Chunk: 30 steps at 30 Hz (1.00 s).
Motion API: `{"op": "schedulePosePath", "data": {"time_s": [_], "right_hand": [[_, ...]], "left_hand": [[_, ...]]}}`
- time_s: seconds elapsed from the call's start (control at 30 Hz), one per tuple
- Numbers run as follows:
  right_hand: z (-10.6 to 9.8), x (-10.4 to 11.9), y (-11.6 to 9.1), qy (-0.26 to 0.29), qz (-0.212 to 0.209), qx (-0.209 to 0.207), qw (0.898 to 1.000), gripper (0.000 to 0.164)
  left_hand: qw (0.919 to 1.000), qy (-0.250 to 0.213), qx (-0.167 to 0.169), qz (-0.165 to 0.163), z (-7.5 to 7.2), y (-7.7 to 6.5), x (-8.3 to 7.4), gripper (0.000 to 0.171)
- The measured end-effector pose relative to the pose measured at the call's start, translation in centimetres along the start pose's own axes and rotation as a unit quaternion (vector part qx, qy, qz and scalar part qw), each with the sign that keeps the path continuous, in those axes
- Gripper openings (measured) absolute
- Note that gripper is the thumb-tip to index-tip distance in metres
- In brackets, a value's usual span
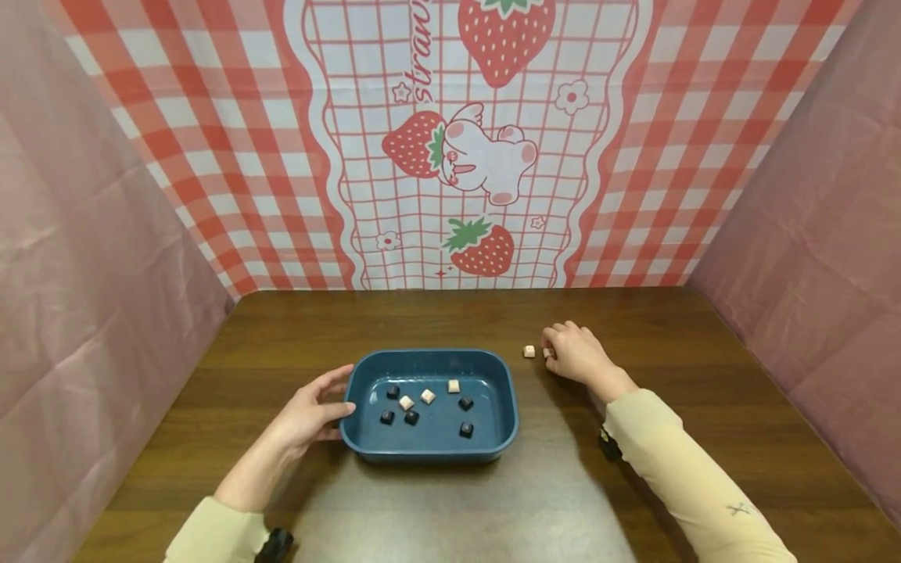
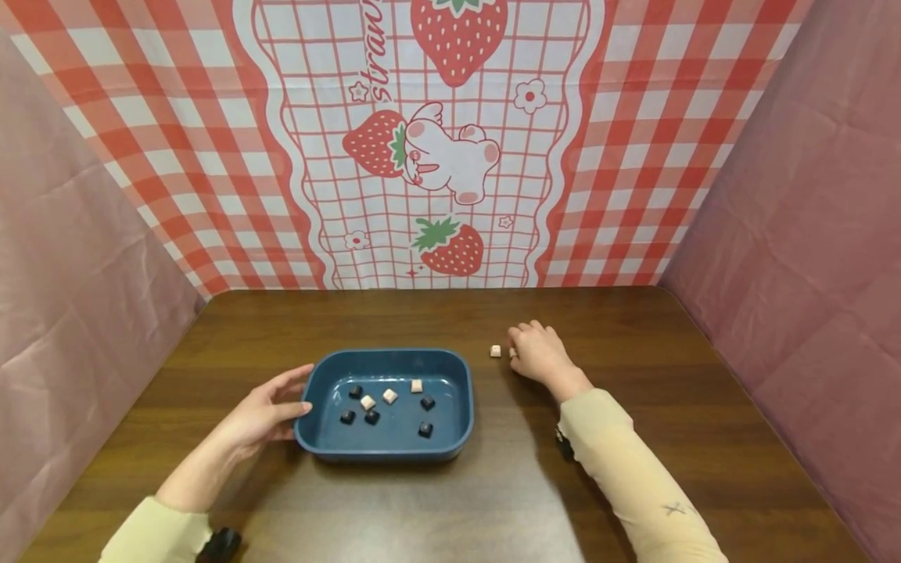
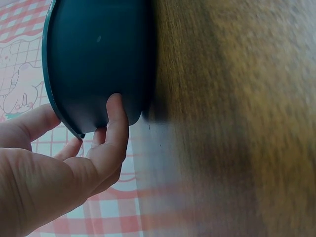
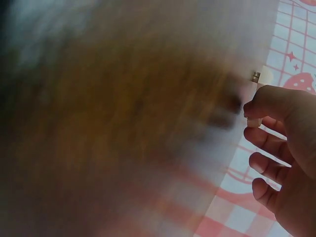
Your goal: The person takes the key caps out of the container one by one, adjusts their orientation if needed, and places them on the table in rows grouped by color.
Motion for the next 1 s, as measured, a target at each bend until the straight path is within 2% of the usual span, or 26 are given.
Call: {"op": "schedulePosePath", "data": {"time_s": [0.23,0.47,0.77,1.0], "right_hand": [[0.2,-0.2,0.2,0.008,0.004,0.012,1.000,0.012],[-0.7,0.3,0.1,0.026,-0.001,0.014,1.000,0.010],[-2.9,2.7,-0.2,0.043,-0.017,-0.014,0.999,0.025],[-4.8,5.0,-0.1,0.044,-0.027,-0.019,0.998,0.028]], "left_hand": [[1.0000,0.005,0.004,-0.001,0.0,-0.1,-0.3,0.060],[1.0000,0.005,0.006,-0.001,-0.1,0.1,-0.3,0.060],[1.0000,0.002,0.007,0.000,-0.1,0.1,-0.1,0.061],[1.0000,0.000,0.008,0.004,-0.1,0.0,0.0,0.061]]}}
Point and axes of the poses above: each hand's wrist, its own y-axis towards the middle knuckle, its own z-axis out of the palm, x = y × z, the point moved 1 cm from there along y, towards the middle knuckle, and after that the axes turned 15 degrees about z, right-handed, at the moved point
